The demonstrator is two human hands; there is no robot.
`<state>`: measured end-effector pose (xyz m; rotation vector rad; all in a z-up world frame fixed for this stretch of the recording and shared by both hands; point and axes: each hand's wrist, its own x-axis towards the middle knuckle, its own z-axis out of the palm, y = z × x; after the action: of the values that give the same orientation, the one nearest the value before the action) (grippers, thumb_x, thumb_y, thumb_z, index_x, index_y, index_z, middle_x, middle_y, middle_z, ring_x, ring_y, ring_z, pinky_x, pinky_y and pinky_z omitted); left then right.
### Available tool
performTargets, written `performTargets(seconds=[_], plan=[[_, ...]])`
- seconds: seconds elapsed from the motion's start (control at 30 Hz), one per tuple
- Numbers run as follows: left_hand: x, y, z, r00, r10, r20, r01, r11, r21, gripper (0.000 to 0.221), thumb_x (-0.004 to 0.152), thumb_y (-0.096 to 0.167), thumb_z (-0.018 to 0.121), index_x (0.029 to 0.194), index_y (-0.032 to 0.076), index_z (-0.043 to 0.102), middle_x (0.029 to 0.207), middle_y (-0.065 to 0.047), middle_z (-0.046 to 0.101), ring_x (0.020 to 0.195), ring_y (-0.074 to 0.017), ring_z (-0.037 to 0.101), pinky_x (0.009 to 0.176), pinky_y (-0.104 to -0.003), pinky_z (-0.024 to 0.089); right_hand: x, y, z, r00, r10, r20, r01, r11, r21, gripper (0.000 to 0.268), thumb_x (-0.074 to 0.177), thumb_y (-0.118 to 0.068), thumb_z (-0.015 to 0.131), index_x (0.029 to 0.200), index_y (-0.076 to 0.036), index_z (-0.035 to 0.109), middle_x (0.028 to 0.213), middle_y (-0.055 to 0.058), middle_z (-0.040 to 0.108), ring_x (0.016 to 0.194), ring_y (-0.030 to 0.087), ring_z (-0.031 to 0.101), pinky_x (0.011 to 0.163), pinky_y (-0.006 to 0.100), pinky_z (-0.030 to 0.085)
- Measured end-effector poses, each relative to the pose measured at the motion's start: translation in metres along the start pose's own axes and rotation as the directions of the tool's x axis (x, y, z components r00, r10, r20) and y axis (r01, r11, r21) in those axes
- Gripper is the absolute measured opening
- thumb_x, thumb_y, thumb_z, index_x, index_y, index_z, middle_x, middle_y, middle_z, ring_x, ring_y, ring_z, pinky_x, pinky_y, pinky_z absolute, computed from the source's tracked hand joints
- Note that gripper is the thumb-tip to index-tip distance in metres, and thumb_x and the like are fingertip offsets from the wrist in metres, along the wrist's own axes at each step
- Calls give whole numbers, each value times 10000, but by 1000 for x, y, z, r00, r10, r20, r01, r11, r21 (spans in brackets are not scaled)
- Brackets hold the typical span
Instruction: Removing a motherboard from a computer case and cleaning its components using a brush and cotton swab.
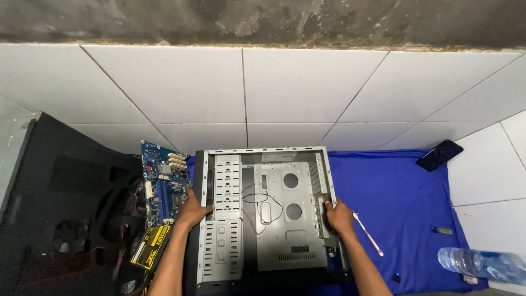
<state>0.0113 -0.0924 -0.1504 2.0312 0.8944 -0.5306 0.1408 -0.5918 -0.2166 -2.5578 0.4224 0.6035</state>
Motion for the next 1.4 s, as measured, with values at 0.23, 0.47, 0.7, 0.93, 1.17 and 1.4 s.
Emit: performTargets(seconds=[0.23, 0.47, 0.7, 0.93, 1.17, 1.4], plan=[[-76, 55, -9, 992, 64, -105, -44, 981, 187, 903, 783, 198, 793, 1503, -27, 297, 1197, -375, 687, 1132, -530, 690, 882, -588, 575, -59, -31, -41, 998, 57, -31, -58, 997, -45, 396, 992, -356, 534, 1253, -169, 765, 1160, 190, 789, 1208, 383, 691, 972, 493, 564], [-159, 111, -42, 980, 118, -163, -92, 984, 156, 837, 857, 102, 744, 1519, 40, 235, 882, -143, 666, 721, -351, 683, 701, -476, 599, -113, -10, -113, 972, -48, -229, 46, 999, -14, 361, 987, -371, 505, 1238, -210, 709, 1128, 255, 736, 1085, 537, 635, 909, 549, 499], [-200, 137, -43, 878, 281, -388, -294, 955, 25, 986, 801, -72, 735, 1584, 85, 157, 505, -56, 508, 288, -187, 382, 219, -316, 397, -133, 3, -134, 791, -102, -603, 234, 961, 145, 332, 1029, -387, 577, 1209, -167, 748, 788, 196, 725, 727, 410, 657, 743, 463, 480], [-209, 139, -13, 859, 95, -504, -234, 947, -219, 847, 738, 116, 712, 1474, 205, 302, 1099, -102, 761, 842, -346, 744, 826, -496, 599, -119, -9, -137, 549, -200, -811, 543, 823, 165, 218, 1078, -231, 659, 1161, -61, 766, 533, -19, 292, 496, 127, 252, 519, 360, 259], [-174, 150, 14, 702, 131, -700, -530, 752, -392, 744, 741, 18, 699, 1414, 142, 406, 1012, -86, 723, 809, -224, 700, 747, -355, 575, -76, -32, -122, 453, -156, -878, 693, 681, 236, 210, 1099, -141, 650, 936, -19, 703, 636, -17, 475, 556, 114, 380, 536, 303, 280], [-115, 128, 59, 453, 128, -882, -647, 728, -226, 788, 644, -14, 750, 1386, 158, 549, 924, -214, 710, 813, -369, 715, 659, -489, 555, -23, -17, -94, 358, -43, -933, 748, 611, 259, 374, 1022, -95, 726, 680, -75, 577, 528, 108, 515, 484, 220, 441, 515, 324, 360]])
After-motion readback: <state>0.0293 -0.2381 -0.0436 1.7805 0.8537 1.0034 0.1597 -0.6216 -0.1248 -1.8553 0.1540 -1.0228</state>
